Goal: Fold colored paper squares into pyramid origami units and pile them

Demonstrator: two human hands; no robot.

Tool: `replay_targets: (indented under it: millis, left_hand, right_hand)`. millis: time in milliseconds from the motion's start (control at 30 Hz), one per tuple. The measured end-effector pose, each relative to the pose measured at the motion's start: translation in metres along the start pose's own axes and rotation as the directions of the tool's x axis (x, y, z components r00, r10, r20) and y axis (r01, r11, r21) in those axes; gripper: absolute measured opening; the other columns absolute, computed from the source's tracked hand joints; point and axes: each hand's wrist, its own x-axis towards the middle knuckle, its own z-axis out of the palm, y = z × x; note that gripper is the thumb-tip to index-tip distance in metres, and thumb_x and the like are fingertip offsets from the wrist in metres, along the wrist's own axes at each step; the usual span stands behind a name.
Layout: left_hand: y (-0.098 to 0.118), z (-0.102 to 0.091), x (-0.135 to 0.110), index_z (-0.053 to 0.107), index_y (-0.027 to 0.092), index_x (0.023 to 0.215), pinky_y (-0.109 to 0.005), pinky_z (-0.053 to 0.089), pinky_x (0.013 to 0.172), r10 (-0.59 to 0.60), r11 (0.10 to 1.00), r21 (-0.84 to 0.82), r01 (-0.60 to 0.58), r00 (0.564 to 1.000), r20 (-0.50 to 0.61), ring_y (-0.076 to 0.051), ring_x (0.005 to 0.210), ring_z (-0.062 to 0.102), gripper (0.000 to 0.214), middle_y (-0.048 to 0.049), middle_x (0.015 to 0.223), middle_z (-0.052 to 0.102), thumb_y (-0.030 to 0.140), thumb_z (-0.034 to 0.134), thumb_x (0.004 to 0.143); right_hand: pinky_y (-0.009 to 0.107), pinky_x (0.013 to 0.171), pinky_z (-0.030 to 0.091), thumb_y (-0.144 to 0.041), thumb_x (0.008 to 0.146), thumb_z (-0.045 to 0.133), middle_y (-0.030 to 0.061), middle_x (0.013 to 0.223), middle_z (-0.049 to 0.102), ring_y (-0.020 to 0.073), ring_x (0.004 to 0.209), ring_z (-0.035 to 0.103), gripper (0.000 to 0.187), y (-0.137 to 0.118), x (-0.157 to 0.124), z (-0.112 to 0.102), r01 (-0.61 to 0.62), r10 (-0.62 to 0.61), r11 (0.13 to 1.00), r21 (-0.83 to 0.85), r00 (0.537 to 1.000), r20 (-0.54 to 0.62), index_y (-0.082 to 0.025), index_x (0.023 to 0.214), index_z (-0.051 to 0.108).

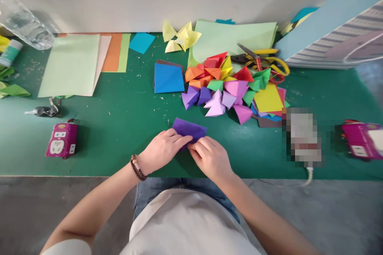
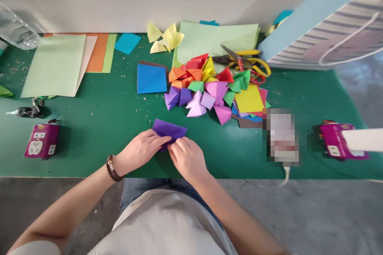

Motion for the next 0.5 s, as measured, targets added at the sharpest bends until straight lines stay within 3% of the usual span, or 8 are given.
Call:
replay_targets:
  millis: [200, 400, 500]
  left_hand:
    - [-0.004, 0.000, 0.001, 0.046, 0.014, 0.131, -0.034, 0.051, 0.089, 0.019, 0.997, -0.076, -0.021, 1.000, -0.016, -0.017, 0.095, 0.057, 0.034, -0.0048, 0.106, 0.068, 0.012, 0.035, 0.098]
    - [-0.004, -0.004, 0.002, 0.047, 0.014, 0.129, -0.035, 0.051, 0.092, 0.031, 0.994, -0.105, -0.030, 0.999, 0.008, -0.017, 0.098, 0.059, 0.033, -0.0056, 0.111, 0.067, 0.013, 0.036, 0.099]
    - [-0.003, -0.007, 0.001, 0.048, 0.014, 0.128, -0.035, 0.051, 0.092, 0.029, 0.996, -0.089, -0.028, 1.000, 0.009, -0.017, 0.097, 0.059, 0.033, -0.0057, 0.114, 0.067, 0.011, 0.038, 0.097]
  right_hand:
    - [0.030, 0.062, 0.040, -0.013, 0.090, 0.055, 0.0029, 0.064, 0.057, 0.0160, 0.064, 0.051, 0.021, -0.002, -0.002, 0.004, 0.010, -0.010, 1.000, 0.002, 0.998, -0.057, -0.018, 0.071, 0.062]
    - [0.032, 0.061, 0.042, -0.018, 0.093, 0.049, 0.0028, 0.065, 0.060, 0.0166, 0.064, 0.054, 0.027, -0.018, -0.003, 0.012, -0.021, 0.020, 1.000, 0.019, 1.000, 0.023, -0.022, 0.070, 0.064]
    - [0.033, 0.061, 0.043, -0.022, 0.093, 0.052, 0.0024, 0.066, 0.062, 0.0167, 0.065, 0.056, 0.025, -0.031, -0.008, 0.011, -0.043, 0.037, 0.988, 0.150, 0.998, 0.044, -0.022, 0.072, 0.065]
